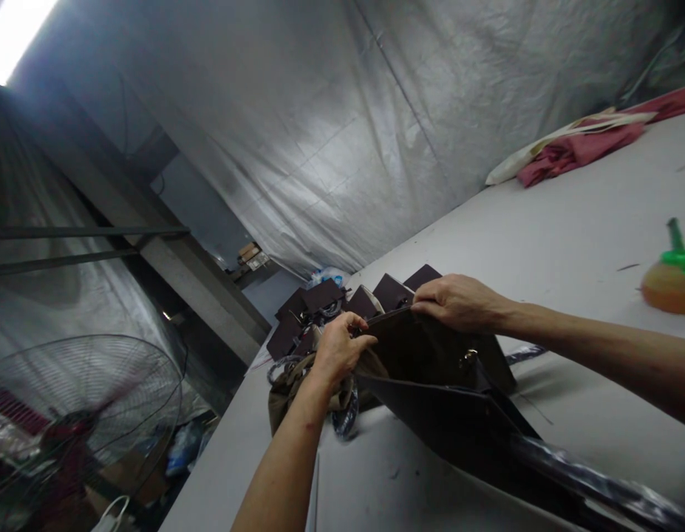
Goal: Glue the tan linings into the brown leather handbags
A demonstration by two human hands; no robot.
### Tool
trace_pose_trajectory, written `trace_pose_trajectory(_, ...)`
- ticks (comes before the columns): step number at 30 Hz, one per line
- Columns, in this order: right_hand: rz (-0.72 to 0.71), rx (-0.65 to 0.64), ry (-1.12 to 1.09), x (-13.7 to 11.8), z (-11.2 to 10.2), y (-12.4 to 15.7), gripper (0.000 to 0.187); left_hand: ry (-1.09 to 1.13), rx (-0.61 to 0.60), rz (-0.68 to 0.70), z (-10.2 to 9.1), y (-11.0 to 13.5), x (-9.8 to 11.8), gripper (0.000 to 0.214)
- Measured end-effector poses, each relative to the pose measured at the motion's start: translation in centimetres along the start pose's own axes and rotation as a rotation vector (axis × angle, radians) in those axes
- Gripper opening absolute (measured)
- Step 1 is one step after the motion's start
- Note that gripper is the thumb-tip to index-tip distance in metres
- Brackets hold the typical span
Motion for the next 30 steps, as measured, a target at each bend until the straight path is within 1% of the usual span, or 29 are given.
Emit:
trace_pose_trajectory(3,-0.002,0.000,-0.016,0.2,-0.3,0.2,0.033,0.008,0.024,0.010,0.2,-0.2,0.0,0.010)
trace_pose_trajectory(9,0.002,0.017,-0.020,0.5,-0.4,0.5,0.033,0.002,0.064,0.055,0.3,-0.5,0.3,0.012)
trace_pose_trajectory(11,-0.002,0.017,-0.028,0.5,-0.4,0.6,0.032,-0.007,0.061,0.048,0.4,-0.4,0.4,0.015)
trace_pose_trajectory(14,-0.003,0.020,-0.044,0.5,-0.4,0.7,0.032,-0.039,0.056,0.009,0.4,-0.4,0.5,0.013)
trace_pose_trajectory(19,-0.004,0.031,-0.040,0.5,-0.3,0.7,0.031,-0.091,0.090,-0.011,0.4,-0.4,0.7,0.007)
trace_pose_trajectory(26,0.011,0.018,-0.034,0.4,-0.5,0.7,0.032,-0.130,0.088,0.020,0.4,-0.3,1.2,0.008)
trace_pose_trajectory(30,0.016,0.009,-0.027,0.4,-0.6,0.8,0.033,-0.178,0.117,0.007,0.6,-0.4,1.8,0.008)
Point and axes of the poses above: each hand's wrist, its own y-axis away from the middle knuckle, its own z-axis out of the palm, x = y × z, the point moved 3 cm from there along -y, towards the middle knuckle, and after that the axes turned 14 degrees about y, right-handed, at the moved point
